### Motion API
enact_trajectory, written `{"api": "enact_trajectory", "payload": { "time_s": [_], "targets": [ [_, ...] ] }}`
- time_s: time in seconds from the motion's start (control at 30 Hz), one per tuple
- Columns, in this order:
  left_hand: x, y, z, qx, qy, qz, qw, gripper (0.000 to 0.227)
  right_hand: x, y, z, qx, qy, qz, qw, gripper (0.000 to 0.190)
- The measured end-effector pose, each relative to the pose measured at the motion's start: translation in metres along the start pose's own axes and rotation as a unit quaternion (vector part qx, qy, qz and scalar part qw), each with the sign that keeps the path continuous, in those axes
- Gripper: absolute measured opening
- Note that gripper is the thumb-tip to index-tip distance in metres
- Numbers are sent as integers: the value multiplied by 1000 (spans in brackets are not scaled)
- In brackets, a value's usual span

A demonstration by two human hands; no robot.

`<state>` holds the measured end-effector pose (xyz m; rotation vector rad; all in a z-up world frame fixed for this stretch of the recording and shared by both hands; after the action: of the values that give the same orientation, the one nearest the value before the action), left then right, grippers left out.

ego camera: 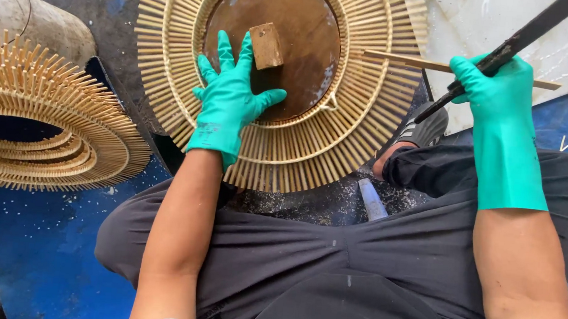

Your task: The recorder is assembling and finishing a decorative sunburst wooden mirror frame by aligning wood slats and applying a coating/finish.

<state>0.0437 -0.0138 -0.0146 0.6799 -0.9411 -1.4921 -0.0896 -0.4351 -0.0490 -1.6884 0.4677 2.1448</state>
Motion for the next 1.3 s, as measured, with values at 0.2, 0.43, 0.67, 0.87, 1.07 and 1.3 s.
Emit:
{"api": "enact_trajectory", "payload": {
  "time_s": [0.2,0.43,0.67,0.87,1.07,1.3],
  "targets": [
    [-3,1,-4,34,-15,-27,999,126,30,-14,-12,-48,-30,1,998,26],
    [-2,1,-5,19,-19,-18,999,131,21,-16,-3,-27,-44,40,998,29],
    [2,6,-7,23,-14,-24,999,130,-37,-1,25,-28,49,125,990,18],
    [7,-3,-4,58,-6,-24,998,127,-143,-81,91,-70,168,-147,972,5],
    [11,9,-7,39,20,-8,999,129,-134,-100,95,-114,157,-65,979,9],
    [4,15,-3,101,0,-5,995,127,-111,-96,104,-128,181,17,975,10]
  ]
}}
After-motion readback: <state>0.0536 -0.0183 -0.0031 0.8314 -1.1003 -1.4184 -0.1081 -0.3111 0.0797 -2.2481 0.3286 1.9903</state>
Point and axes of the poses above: each hand's wrist, its own z-axis away from the middle knuckle, its own y-axis out of the back of the hand, x = y × z, the point moved 5 cm from there along -z, towards the middle knuckle, and after that the axes turned 14 degrees about -z, right-handed, at the moved point
